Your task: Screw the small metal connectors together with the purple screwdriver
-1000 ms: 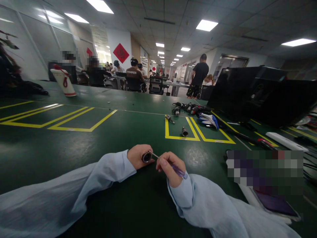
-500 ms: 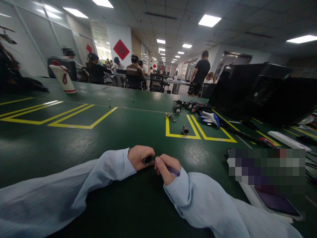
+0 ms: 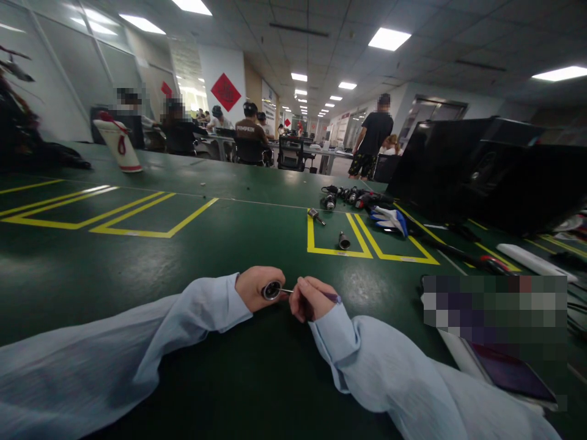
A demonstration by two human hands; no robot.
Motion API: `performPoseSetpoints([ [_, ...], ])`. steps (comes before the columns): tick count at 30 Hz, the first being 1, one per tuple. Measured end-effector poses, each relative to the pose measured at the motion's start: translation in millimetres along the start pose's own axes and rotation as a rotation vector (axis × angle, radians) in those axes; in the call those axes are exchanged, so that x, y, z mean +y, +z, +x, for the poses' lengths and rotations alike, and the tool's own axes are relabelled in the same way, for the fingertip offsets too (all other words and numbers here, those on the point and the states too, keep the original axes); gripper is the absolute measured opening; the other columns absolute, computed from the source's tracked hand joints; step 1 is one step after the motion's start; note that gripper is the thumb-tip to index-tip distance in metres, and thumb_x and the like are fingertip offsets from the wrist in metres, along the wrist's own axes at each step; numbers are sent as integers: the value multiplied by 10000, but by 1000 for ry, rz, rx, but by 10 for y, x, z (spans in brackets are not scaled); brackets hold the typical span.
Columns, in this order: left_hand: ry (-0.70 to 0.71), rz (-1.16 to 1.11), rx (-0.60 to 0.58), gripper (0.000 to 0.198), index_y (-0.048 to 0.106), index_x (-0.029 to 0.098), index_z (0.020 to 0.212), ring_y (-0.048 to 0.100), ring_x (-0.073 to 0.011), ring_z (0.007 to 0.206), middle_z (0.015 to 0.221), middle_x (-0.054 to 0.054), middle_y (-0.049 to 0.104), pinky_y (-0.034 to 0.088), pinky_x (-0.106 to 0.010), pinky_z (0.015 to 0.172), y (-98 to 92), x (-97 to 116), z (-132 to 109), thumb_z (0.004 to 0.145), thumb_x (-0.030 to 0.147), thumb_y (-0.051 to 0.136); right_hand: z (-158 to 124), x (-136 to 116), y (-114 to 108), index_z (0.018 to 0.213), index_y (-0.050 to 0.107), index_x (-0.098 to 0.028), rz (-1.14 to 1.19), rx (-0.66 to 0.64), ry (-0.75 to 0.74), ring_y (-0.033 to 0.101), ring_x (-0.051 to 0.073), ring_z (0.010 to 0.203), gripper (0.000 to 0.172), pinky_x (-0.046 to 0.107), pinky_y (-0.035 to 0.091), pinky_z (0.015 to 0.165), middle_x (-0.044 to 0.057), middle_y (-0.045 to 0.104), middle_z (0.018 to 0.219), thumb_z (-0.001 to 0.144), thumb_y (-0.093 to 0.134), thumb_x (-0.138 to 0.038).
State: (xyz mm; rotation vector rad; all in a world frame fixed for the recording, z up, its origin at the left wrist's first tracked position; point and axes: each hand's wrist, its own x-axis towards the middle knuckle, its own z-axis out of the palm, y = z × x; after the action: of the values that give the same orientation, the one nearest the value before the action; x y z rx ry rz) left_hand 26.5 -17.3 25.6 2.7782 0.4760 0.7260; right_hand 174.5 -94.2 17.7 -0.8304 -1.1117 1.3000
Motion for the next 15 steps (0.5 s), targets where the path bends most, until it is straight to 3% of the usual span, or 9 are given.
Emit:
performPoseSetpoints([
  [4, -20, 59, -13, 182, 462, 162, 652, 450, -93, 513, 573, 14, 476, 345, -188, 486, -4, 2, -1, 773, 298, 451, -88, 0, 36, 519, 514, -156, -365, 86, -152, 364, 45, 347, 409, 183, 270, 355, -32, 476, 406, 777, 458, -468],
  [7, -13, 110, -19, 150, 454, 167, 652, 449, -99, 512, 572, 13, 469, 334, -192, 479, -14, 4, -5, 764, 266, 437, -109, -5, 51, 503, 513, -156, -449, 75, -175, 361, 44, 348, 425, 185, 274, 362, -33, 465, 395, 785, 445, -467],
  [15, 61, 60, 59, 167, 445, 162, 637, 412, -92, 497, 557, 14, 448, 331, -197, 484, -14, -14, -12, 778, 250, 432, 20, -13, 0, 511, 482, -148, 189, -60, 66, 374, 49, 305, 353, 173, 251, 299, -32, 501, 400, 701, 578, -430],
])
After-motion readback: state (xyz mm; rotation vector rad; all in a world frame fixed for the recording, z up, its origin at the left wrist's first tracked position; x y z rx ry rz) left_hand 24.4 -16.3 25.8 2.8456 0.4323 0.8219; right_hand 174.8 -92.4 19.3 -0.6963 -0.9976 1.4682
